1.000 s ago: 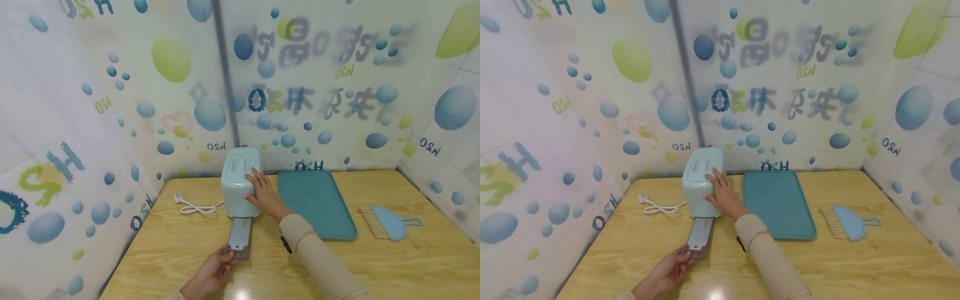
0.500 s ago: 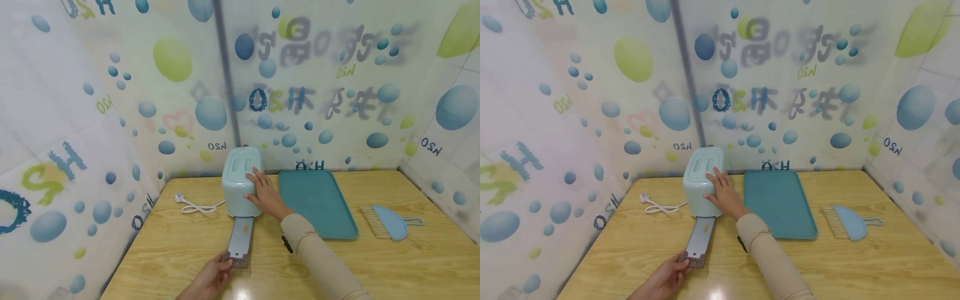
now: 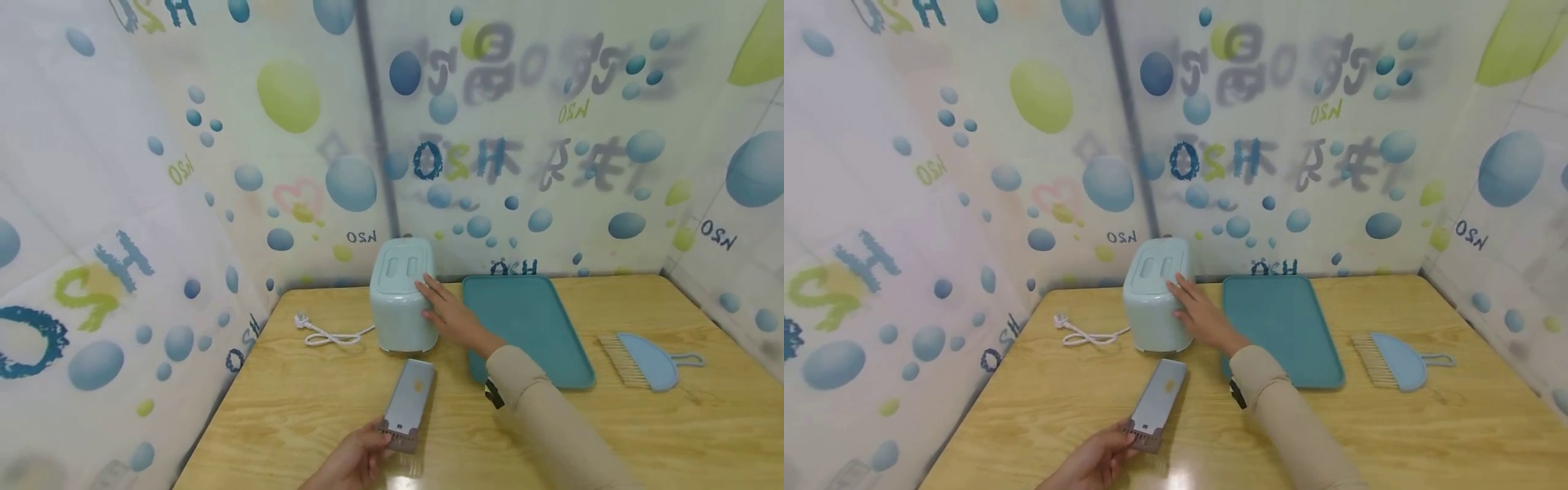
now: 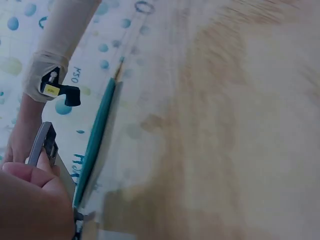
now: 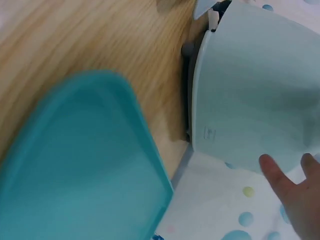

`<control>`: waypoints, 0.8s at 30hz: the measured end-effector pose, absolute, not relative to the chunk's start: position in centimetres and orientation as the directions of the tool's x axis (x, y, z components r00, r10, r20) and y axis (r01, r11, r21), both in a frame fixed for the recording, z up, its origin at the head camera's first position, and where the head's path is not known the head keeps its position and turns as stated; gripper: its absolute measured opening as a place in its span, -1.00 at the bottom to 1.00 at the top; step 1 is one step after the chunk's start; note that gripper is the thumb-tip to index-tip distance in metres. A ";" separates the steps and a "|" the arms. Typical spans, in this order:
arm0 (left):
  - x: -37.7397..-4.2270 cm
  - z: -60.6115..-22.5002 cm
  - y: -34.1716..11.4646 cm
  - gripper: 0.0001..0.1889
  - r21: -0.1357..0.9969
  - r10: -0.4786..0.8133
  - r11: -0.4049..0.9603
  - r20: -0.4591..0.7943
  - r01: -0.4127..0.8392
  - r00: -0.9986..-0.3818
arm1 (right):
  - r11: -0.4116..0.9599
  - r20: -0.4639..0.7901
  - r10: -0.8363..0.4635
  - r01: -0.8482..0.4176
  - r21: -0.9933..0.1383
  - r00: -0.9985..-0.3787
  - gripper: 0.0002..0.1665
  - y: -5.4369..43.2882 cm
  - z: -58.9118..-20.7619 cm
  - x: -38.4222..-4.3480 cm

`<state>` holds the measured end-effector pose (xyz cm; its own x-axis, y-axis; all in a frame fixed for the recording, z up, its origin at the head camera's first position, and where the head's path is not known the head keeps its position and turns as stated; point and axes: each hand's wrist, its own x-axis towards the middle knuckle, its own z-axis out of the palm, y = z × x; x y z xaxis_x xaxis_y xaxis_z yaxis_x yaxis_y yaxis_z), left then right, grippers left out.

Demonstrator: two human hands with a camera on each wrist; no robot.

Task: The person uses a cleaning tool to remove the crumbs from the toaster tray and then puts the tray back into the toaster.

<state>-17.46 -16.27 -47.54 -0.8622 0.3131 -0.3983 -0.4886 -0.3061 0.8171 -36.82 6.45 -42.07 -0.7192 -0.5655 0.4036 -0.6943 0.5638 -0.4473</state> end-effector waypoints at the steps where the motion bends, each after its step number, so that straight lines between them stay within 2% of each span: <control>1: -17.4 -47.4 -16.2 -0.33 0.811 0.322 -0.305 -0.406 -0.499 -0.856 | 0.560 0.385 -0.577 -0.692 -0.456 -0.721 -0.27 6.8 -42.0 -36.7; 5: -17.8 -46.1 -15.8 -0.33 0.805 0.327 -0.297 -0.419 -0.513 -0.847 | 0.575 0.295 -0.612 -0.668 -0.472 -0.734 -0.22 7.8 -41.7 -36.1; 11: -19.0 -44.0 -15.2 -0.30 0.828 0.333 -0.283 -0.389 -0.484 -0.859 | 0.524 0.298 -0.610 -0.656 -0.543 -0.734 -0.31 9.2 -41.6 -35.9; 14: -19.3 -43.4 -15.0 -0.29 0.837 0.337 -0.281 -0.372 -0.470 -0.865 | 0.525 0.297 -0.570 -0.617 -0.586 -0.766 -0.36 10.7 -41.5 -35.9; 21: -20.1 -43.5 -14.5 -0.28 0.837 0.334 -0.286 -0.369 -0.466 -0.867 | 0.632 0.272 -0.484 -0.547 -0.549 -0.832 -0.41 16.5 -41.9 -36.6; 24: -20.5 -43.6 -14.3 -0.29 0.842 0.331 -0.279 -0.367 -0.462 -0.869 | 0.693 0.213 -0.442 -0.483 -0.535 -0.871 -0.42 19.4 -42.4 -37.1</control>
